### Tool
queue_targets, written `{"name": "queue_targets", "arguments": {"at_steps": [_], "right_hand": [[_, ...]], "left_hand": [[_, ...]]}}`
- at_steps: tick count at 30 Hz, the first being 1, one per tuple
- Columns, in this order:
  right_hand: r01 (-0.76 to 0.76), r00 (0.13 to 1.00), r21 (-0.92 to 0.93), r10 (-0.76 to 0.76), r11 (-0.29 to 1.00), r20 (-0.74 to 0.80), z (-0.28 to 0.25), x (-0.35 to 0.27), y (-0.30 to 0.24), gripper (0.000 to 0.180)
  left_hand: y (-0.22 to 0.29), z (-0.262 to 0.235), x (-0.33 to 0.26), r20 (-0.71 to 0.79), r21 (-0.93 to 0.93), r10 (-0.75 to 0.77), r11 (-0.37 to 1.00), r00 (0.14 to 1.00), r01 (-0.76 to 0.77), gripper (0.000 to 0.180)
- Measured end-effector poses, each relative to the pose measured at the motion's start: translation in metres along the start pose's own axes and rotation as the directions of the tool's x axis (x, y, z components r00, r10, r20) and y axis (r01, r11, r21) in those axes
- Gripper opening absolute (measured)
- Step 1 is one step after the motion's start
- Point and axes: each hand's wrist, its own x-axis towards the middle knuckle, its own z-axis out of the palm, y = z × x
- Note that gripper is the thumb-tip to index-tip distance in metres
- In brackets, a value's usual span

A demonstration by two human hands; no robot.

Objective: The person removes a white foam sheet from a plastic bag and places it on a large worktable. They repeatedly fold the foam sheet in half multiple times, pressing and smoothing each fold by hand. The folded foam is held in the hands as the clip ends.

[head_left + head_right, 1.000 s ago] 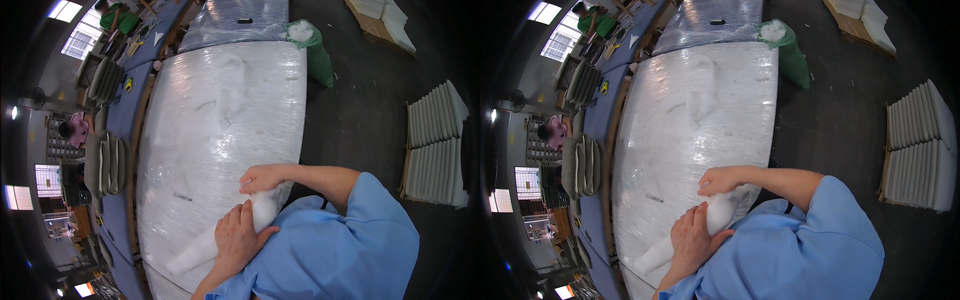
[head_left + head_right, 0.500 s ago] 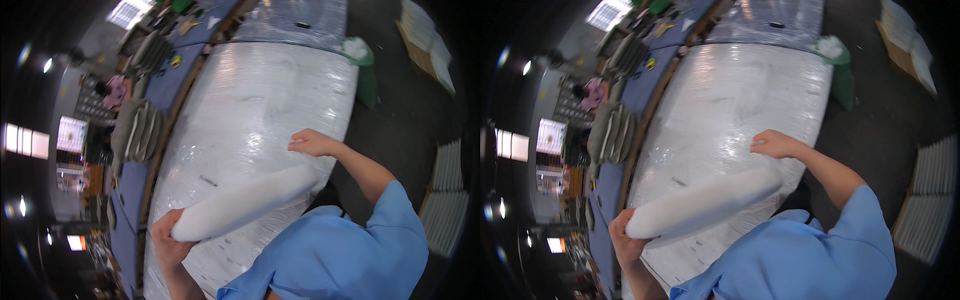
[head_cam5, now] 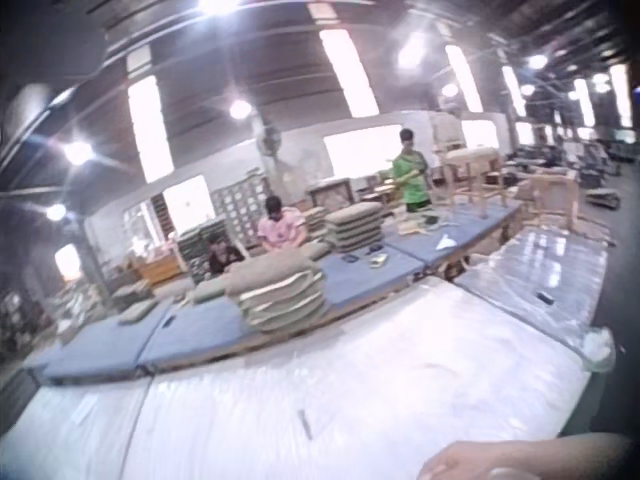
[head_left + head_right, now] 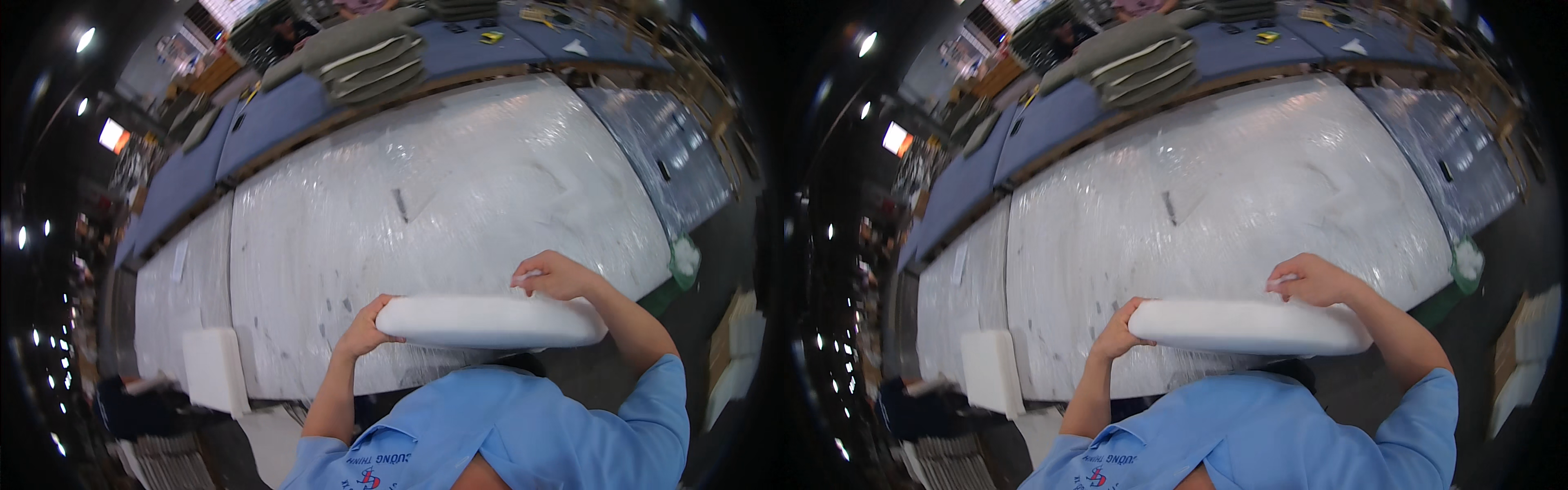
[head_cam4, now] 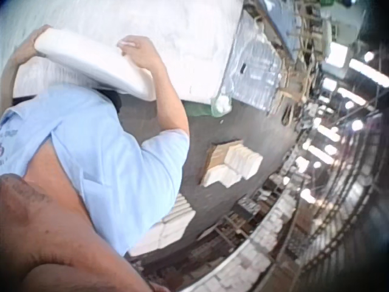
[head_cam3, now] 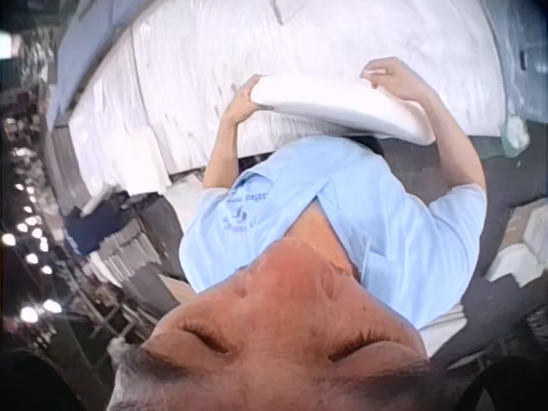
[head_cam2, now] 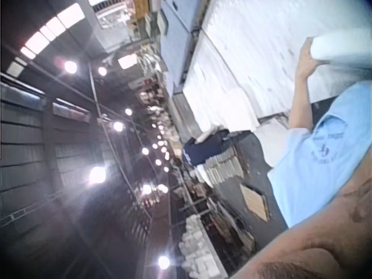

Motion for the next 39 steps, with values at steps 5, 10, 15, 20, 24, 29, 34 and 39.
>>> {"name": "queue_targets", "arguments": {"at_steps": [5,10,15,20,24,29,34,39], "right_hand": [[0.098,0.963,-0.193,-0.045,0.976,0.265,0.039,0.057,-0.027,0.024],[0.192,0.869,-0.343,0.004,0.920,0.496,0.063,0.085,-0.040,0.034],[0.227,0.862,-0.133,-0.135,0.965,0.489,0.114,0.110,-0.063,0.050],[0.285,0.808,-0.269,-0.080,0.920,0.584,0.133,0.114,-0.099,0.048],[0.313,0.774,-0.198,-0.129,0.929,0.619,0.141,0.118,-0.093,0.045],[0.359,0.840,-0.172,-0.237,0.917,0.488,0.173,0.118,-0.038,0.041],[0.220,0.879,-0.524,0.066,0.823,0.472,0.152,0.120,-0.004,0.034],[0.272,0.897,-0.085,-0.221,0.959,0.383,0.133,0.117,-0.029,0.030]], "left_hand": [[-0.018,-0.010,-0.024,0.042,-0.059,0.203,0.978,0.978,-0.200,0.079],[-0.013,0.019,-0.038,-0.064,-0.055,0.155,0.986,0.986,-0.158,0.071],[-0.025,0.019,-0.040,-0.102,-0.150,0.054,0.986,0.993,-0.069,0.057],[-0.003,0.025,-0.049,-0.478,0.602,0.228,0.788,0.848,0.128,0.055],[0.024,0.063,-0.069,-0.534,0.696,0.480,0.717,0.696,0.040,0.060],[0.025,0.096,-0.065,-0.432,0.744,0.339,0.657,0.836,0.118,0.068],[0.035,0.094,-0.067,-0.342,0.800,0.317,0.592,0.885,0.097,0.067],[0.035,0.092,-0.064,-0.329,0.816,0.301,0.568,0.895,0.109,0.065]]}}
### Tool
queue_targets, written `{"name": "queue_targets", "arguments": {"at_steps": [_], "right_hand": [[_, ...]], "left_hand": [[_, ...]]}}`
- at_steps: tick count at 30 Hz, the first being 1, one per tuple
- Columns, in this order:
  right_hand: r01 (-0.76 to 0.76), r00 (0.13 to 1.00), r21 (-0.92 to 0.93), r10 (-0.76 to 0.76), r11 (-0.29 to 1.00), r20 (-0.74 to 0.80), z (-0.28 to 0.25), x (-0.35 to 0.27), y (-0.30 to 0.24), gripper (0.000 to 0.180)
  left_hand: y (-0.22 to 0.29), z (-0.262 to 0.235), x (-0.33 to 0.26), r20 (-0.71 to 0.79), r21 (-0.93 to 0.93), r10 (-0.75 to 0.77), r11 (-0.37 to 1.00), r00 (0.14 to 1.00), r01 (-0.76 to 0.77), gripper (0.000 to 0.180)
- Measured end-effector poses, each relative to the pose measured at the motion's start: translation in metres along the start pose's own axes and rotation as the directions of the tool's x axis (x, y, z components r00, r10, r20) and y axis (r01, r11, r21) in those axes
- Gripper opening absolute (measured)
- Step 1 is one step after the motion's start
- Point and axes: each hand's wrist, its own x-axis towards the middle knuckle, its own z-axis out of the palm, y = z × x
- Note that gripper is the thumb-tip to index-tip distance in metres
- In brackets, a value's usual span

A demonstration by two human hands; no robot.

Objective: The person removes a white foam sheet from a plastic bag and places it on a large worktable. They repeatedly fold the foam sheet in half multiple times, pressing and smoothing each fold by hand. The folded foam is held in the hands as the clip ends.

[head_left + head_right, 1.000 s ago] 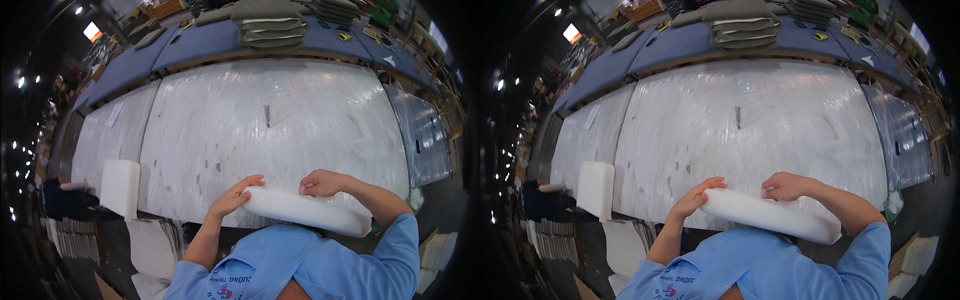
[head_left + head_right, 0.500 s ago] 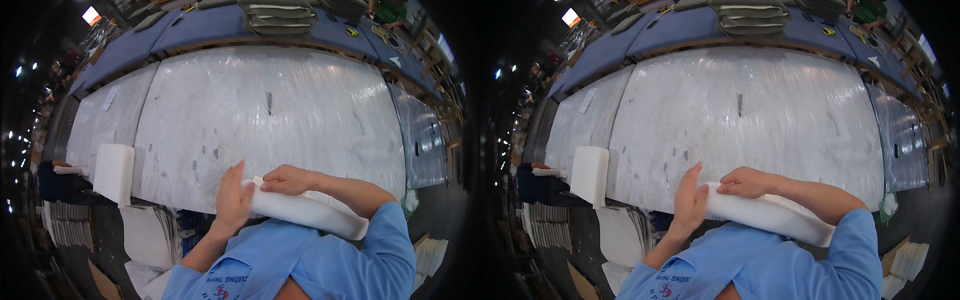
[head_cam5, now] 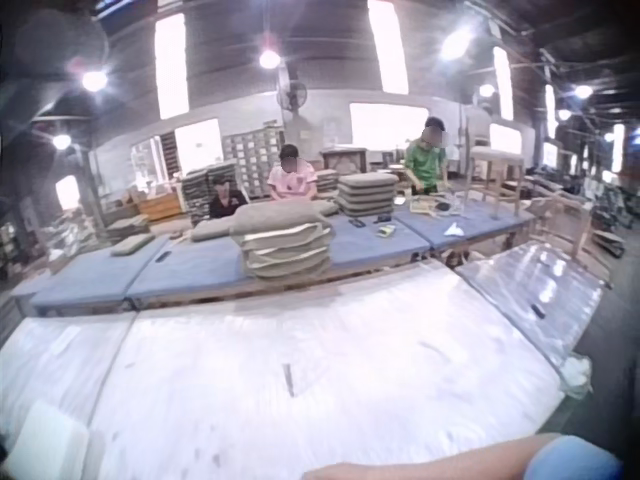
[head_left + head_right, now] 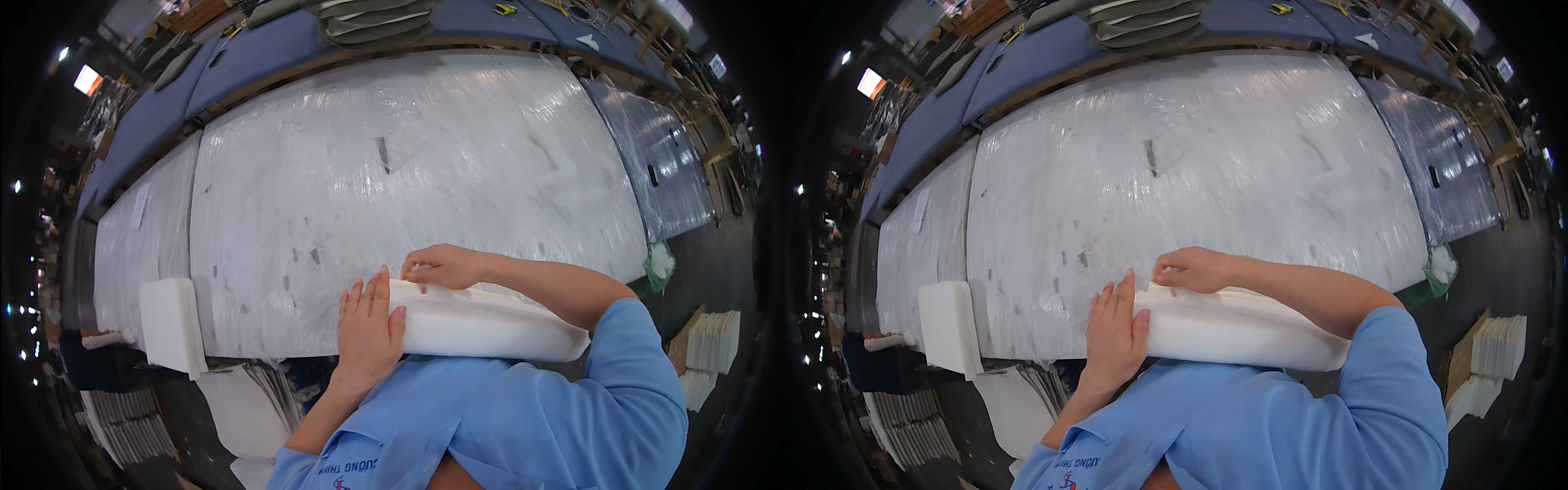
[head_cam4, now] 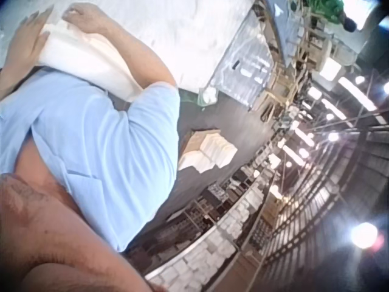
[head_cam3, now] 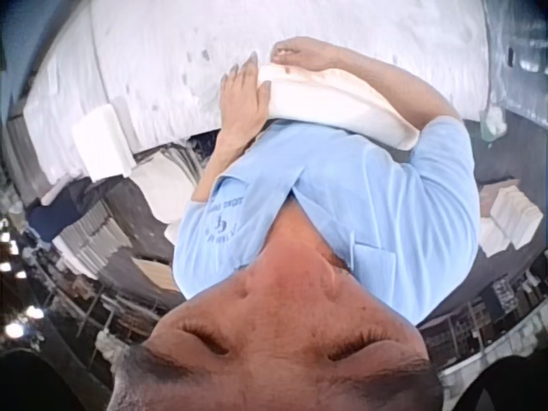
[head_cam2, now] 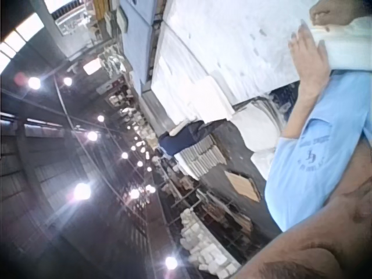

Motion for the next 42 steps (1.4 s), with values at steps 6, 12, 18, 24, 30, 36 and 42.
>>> {"name": "queue_targets", "arguments": {"at_steps": [6,12,18,24,30,36,42], "right_hand": [[0.107,0.983,-0.136,-0.084,0.985,0.165,0.015,-0.015,-0.022,0.037],[-0.076,0.995,-0.298,0.094,0.951,0.045,0.002,-0.031,0.045,0.042],[0.066,0.991,-0.005,-0.065,0.998,0.119,0.004,-0.037,-0.015,0.041],[-0.034,0.991,-0.418,0.085,0.908,0.103,-0.003,-0.043,0.048,0.037],[0.015,1.000,0.044,-0.015,0.999,0.000,-0.020,-0.061,0.000,0.031],[0.105,0.990,-0.378,-0.060,0.920,0.129,0.014,-0.054,0.016,0.028],[-0.149,0.983,-0.026,0.151,0.989,0.102,-0.024,-0.072,0.027,0.034]], "left_hand": [[0.000,0.004,0.000,0.016,-0.040,-0.032,0.999,0.999,0.033,0.063],[0.005,0.003,0.002,0.010,-0.021,0.003,1.000,1.000,-0.003,0.062],[0.004,0.005,0.005,-0.026,-0.041,0.006,0.999,1.000,-0.007,0.061],[0.006,0.002,0.003,-0.016,-0.021,0.015,1.000,1.000,-0.016,0.061],[0.005,0.005,-0.003,-0.031,0.018,0.026,1.000,0.999,-0.026,0.060],[0.006,0.006,-0.008,-0.007,-0.008,0.022,1.000,1.000,-0.022,0.060],[0.004,0.008,-0.011,-0.053,-0.005,0.025,1.000,0.998,-0.025,0.060]]}}
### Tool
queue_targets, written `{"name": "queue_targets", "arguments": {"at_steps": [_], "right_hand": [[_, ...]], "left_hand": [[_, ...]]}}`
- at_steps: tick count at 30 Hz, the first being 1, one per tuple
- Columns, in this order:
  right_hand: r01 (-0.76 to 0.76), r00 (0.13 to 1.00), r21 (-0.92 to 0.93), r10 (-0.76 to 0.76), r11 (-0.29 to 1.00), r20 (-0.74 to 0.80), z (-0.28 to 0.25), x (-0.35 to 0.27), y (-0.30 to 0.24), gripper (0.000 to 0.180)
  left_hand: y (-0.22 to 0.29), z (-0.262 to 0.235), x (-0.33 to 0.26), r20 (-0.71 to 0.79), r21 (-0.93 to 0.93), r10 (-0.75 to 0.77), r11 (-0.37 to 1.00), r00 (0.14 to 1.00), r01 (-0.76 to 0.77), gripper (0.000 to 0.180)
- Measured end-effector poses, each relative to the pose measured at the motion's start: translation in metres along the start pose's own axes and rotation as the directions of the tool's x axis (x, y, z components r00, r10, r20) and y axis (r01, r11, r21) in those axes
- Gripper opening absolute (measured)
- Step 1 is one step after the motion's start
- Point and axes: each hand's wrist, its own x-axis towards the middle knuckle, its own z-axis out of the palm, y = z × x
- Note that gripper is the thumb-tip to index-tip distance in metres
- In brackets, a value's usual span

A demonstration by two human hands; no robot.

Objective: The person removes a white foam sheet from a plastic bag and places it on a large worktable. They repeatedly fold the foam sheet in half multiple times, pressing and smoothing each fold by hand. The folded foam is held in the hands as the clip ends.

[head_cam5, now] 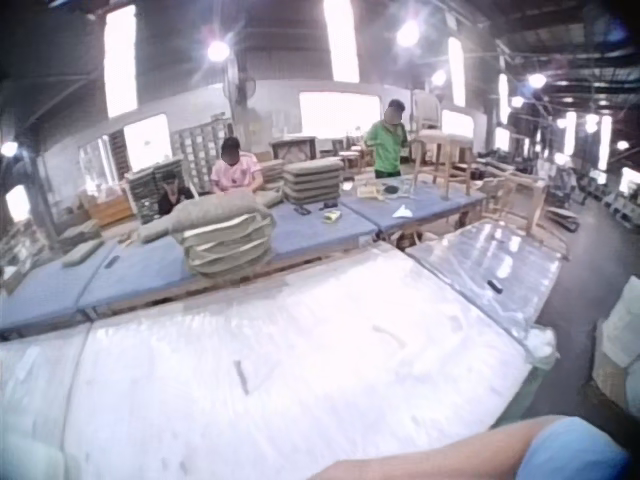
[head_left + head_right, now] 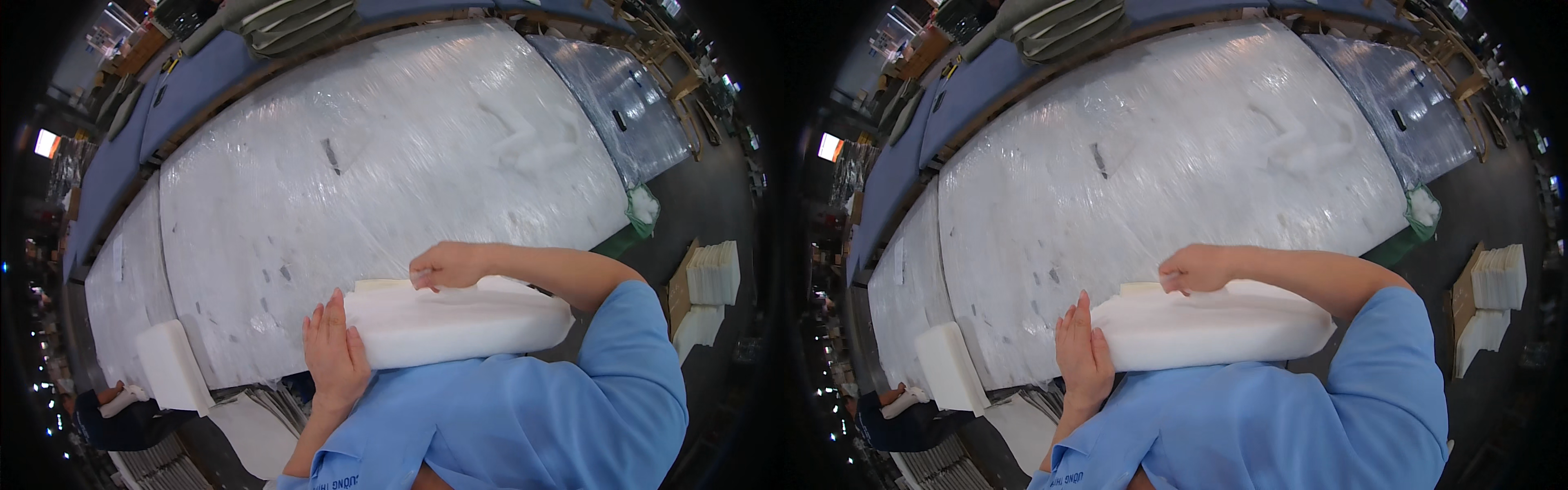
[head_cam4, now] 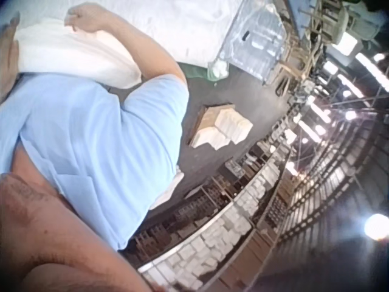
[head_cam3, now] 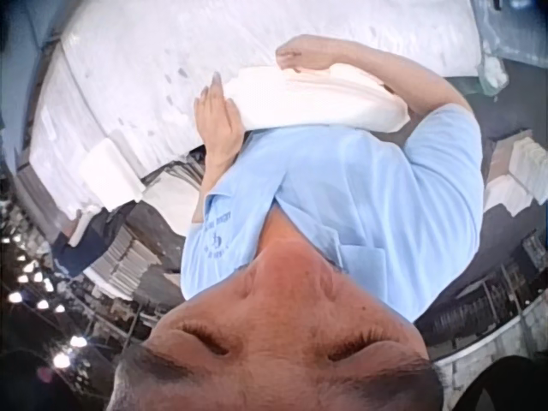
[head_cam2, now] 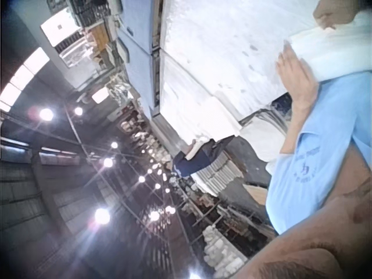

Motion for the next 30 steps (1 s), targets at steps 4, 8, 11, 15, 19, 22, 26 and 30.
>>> {"name": "queue_targets", "arguments": {"at_steps": [4,8,11,15,19,22,26,30], "right_hand": [[0.136,0.991,-0.089,-0.134,0.987,0.029,0.006,-0.028,-0.026,0.038],[0.120,0.993,-0.332,-0.114,0.936,0.037,0.027,-0.033,0.002,0.039],[0.053,0.993,-0.435,-0.094,0.899,-0.074,0.020,-0.034,0.037,0.039],[0.068,0.992,-0.110,-0.079,0.992,-0.101,-0.002,-0.058,0.005,0.036],[0.034,0.999,-0.179,-0.040,0.983,-0.032,0.012,-0.071,0.010,0.033],[-0.150,0.988,-0.486,0.120,0.861,-0.093,0.002,-0.086,0.074,0.031],[-0.179,0.927,-0.132,0.123,0.975,-0.355,-0.029,-0.122,0.059,0.029],[0.039,0.957,-0.066,-0.056,0.997,-0.284,-0.003,-0.127,0.064,0.031]], "left_hand": [[0.000,-0.002,0.004,0.025,0.012,0.002,1.000,1.000,-0.002,0.058],[0.001,-0.001,0.005,0.031,-0.004,0.009,1.000,0.999,-0.008,0.059],[-0.001,0.000,0.007,0.022,-0.013,0.017,1.000,1.000,-0.016,0.058],[0.000,-0.003,0.012,0.031,-0.030,-0.016,0.999,0.999,0.017,0.057],[0.006,-0.003,0.020,0.059,-0.042,-0.010,0.999,0.998,0.013,0.057],[0.009,-0.003,0.024,0.046,-0.081,0.002,0.997,0.999,0.001,0.055],[-0.004,0.003,0.025,-0.028,-0.103,0.032,0.994,0.999,-0.035,0.053],[0.003,0.004,0.034,-0.038,-0.129,0.012,0.992,0.999,-0.017,0.051]]}}
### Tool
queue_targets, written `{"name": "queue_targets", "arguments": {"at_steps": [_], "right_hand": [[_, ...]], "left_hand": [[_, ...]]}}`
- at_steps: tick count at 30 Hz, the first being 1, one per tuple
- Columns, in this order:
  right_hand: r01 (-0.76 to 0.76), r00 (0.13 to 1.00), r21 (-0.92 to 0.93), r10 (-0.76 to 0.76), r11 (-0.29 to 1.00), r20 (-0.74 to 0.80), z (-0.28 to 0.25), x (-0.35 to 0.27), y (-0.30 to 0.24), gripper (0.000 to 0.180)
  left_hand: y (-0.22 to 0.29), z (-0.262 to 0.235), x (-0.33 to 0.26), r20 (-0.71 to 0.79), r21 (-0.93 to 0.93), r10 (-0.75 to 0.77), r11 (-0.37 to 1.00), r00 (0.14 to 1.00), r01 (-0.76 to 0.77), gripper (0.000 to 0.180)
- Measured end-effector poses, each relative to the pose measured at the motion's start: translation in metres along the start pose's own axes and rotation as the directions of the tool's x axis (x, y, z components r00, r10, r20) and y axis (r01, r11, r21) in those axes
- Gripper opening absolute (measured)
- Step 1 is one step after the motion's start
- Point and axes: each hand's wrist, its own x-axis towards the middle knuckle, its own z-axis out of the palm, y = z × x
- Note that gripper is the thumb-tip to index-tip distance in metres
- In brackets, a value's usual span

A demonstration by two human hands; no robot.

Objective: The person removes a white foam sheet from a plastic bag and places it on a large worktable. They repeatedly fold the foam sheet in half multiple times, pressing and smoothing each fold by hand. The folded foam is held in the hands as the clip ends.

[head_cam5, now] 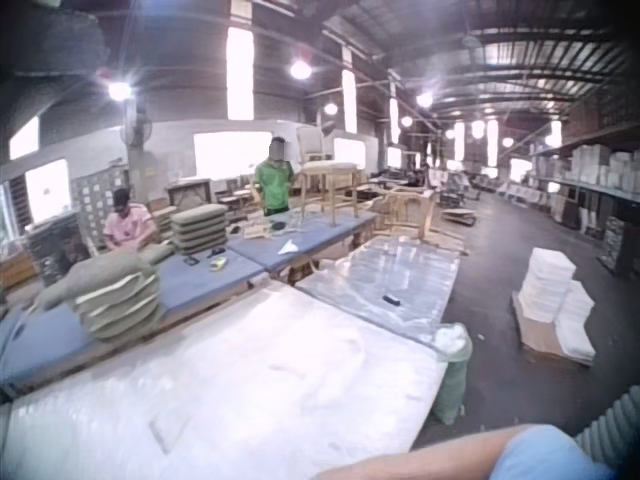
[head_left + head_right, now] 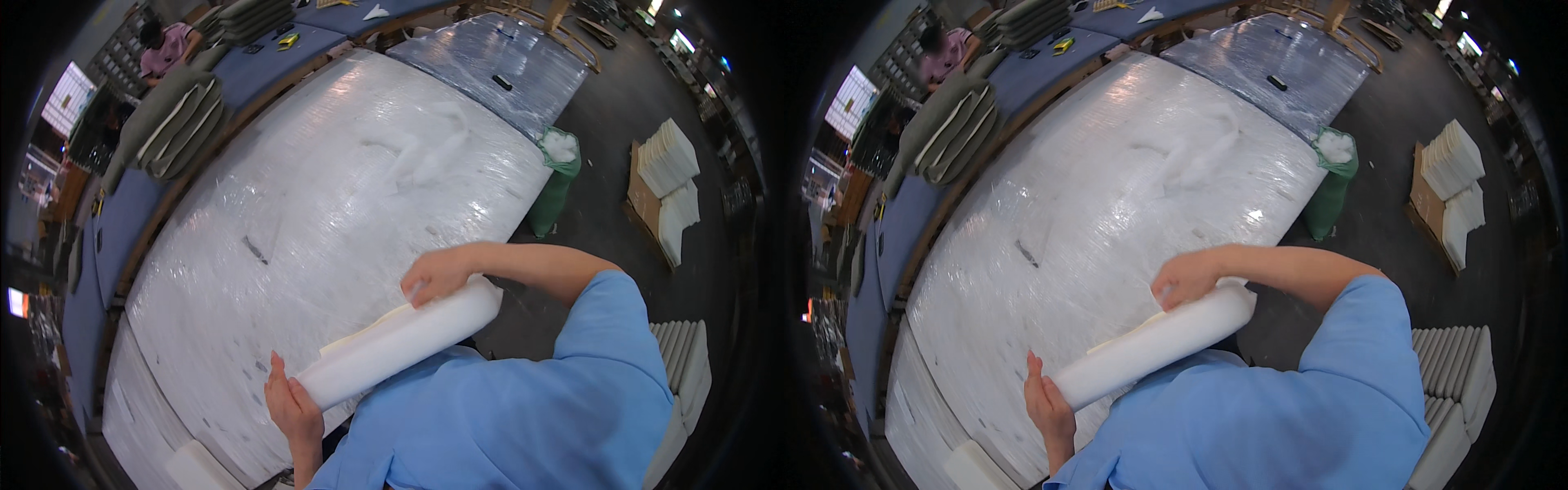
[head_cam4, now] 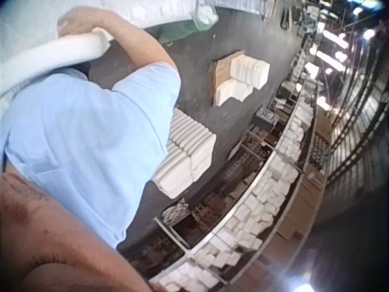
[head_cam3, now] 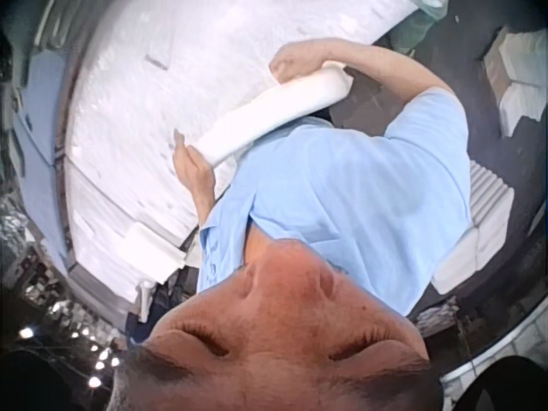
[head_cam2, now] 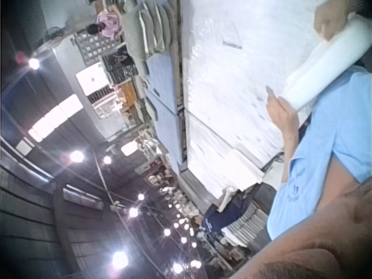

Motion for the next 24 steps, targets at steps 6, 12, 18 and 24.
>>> {"name": "queue_targets", "arguments": {"at_steps": [6,12,18,24], "right_hand": [[-0.415,0.897,-0.279,0.339,0.866,-0.284,0.008,-0.031,0.124,0.026],[-0.529,0.689,0.353,0.634,0.772,-0.353,-0.005,-0.089,0.148,0.035],[-0.338,0.715,0.355,0.484,0.871,-0.504,0.027,-0.108,0.202,0.034],[-0.282,0.624,0.621,0.631,0.732,-0.461,0.042,-0.153,0.241,0.027]], "left_hand": [[-0.001,-0.004,0.018,0.093,-0.042,-0.016,0.999,0.996,0.020,0.050],[0.065,-0.030,0.056,0.474,0.340,0.006,0.921,0.880,-0.190,0.059],[0.195,0.060,0.067,0.721,0.057,0.383,0.798,0.577,-0.600,0.095],[0.213,0.094,0.093,0.768,0.158,0.265,0.804,0.583,-0.573,0.080]]}}
